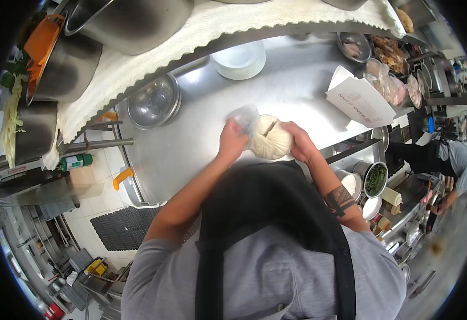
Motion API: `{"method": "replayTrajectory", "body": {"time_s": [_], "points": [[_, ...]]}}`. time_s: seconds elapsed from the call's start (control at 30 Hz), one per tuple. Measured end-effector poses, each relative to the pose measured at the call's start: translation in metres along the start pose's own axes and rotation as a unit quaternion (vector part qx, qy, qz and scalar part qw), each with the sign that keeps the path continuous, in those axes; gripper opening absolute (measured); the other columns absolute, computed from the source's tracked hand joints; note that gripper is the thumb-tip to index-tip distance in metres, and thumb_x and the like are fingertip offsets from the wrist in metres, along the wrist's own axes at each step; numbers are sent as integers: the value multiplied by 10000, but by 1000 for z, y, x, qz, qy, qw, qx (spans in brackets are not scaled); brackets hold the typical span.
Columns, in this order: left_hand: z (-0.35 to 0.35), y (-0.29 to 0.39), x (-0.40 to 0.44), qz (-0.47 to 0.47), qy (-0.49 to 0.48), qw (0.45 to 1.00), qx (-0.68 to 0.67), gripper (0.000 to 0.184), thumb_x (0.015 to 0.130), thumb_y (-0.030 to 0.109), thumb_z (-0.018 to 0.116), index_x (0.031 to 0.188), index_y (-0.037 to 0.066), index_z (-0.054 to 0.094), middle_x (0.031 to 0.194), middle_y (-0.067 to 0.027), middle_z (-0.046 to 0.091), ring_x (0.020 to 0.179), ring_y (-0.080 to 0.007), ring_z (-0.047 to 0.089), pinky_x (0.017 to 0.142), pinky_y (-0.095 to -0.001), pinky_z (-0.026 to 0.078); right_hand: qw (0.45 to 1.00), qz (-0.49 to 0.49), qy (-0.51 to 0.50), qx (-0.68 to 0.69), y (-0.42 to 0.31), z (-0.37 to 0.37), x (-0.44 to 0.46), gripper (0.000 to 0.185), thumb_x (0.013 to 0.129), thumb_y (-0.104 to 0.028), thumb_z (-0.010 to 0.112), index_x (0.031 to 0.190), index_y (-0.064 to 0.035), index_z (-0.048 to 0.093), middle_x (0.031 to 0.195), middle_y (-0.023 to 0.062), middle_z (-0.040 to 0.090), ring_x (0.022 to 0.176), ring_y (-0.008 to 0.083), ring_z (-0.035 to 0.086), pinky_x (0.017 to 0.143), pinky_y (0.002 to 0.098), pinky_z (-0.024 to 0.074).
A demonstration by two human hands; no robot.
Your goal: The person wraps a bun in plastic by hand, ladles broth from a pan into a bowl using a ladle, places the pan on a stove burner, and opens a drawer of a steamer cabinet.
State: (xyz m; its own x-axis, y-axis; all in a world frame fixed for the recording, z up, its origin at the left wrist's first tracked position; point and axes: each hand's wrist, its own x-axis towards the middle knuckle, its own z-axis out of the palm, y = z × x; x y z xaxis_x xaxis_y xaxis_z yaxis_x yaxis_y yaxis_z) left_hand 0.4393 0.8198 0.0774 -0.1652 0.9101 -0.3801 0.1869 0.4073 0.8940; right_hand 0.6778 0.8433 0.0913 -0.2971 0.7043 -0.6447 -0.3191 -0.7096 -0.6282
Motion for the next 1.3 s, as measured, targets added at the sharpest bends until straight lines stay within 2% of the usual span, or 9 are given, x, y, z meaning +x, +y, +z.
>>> {"method": "replayTrajectory", "body": {"time_s": [0.1,0.2,0.5,0.57,0.6,0.67,0.87,1.13,1.3], "points": [[-8,14,-6,-10,-38,998,44,577,763,54,684,1316,-1,528,1051,-129,602,965,-220,630,829,-358,527,984,58,-95,142,0,-7,0,457,1023,-290,569,1354,23,529,1363,170,593,1236,292,611,1096,432,466],[-8,32,-11,136,9,990,42,539,761,58,694,1276,2,545,1035,-123,604,934,-224,622,817,-361,523,942,52,-220,250,-9,-11,-7,505,1023,-264,544,1442,10,479,1431,160,568,1323,311,567,1135,453,444],[-20,17,-10,27,-46,985,165,389,783,38,698,1138,-28,553,964,-87,613,929,-217,634,811,-350,528,977,60,-152,136,4,-24,13,497,1029,-238,550,1439,29,457,1393,187,581,1263,313,611,1095,442,494],[-25,18,-10,-39,76,993,-83,444,845,36,663,1273,-15,559,988,-66,620,947,-172,626,806,-323,525,980,60,-135,132,2,-25,17,488,1029,-239,561,1423,33,465,1365,187,594,1249,303,619,1083,435,505],[-23,26,-9,-44,72,993,-82,444,845,36,663,1273,-15,559,988,-66,620,947,-172,626,806,-323,525,983,63,-123,122,3,-26,16,479,1029,-240,571,1406,37,472,1337,187,608,1235,293,626,1070,428,516],[-18,45,11,-32,109,936,-334,581,897,22,613,1462,-5,479,1011,-62,619,972,-147,617,817,-301,519,985,54,-117,117,0,-21,13,476,1027,-243,579,1398,36,475,1324,183,613,1228,288,629,1063,425,521],[7,15,57,-33,-118,980,-159,700,890,5,588,1557,1,376,1024,-52,607,933,-147,599,816,-283,504,984,66,-114,124,-3,-20,16,473,1028,-269,573,1386,29,493,1320,170,619,1223,280,632,1062,427,518],[13,19,43,-41,-153,971,-178,689,889,20,553,1557,6,382,1046,-49,602,916,-130,597,786,-272,493,979,84,-94,158,4,-22,15,498,1033,-317,534,1381,39,517,1351,179,617,1222,301,634,1078,442,503],[30,9,24,9,-100,956,-277,690,888,6,545,1560,22,388,1082,-56,605,873,-122,587,755,-269,495,957,78,-174,220,0,-17,11,532,1033,-346,535,1403,35,506,1356,177,613,1236,298,626,1077,444,503]]}}
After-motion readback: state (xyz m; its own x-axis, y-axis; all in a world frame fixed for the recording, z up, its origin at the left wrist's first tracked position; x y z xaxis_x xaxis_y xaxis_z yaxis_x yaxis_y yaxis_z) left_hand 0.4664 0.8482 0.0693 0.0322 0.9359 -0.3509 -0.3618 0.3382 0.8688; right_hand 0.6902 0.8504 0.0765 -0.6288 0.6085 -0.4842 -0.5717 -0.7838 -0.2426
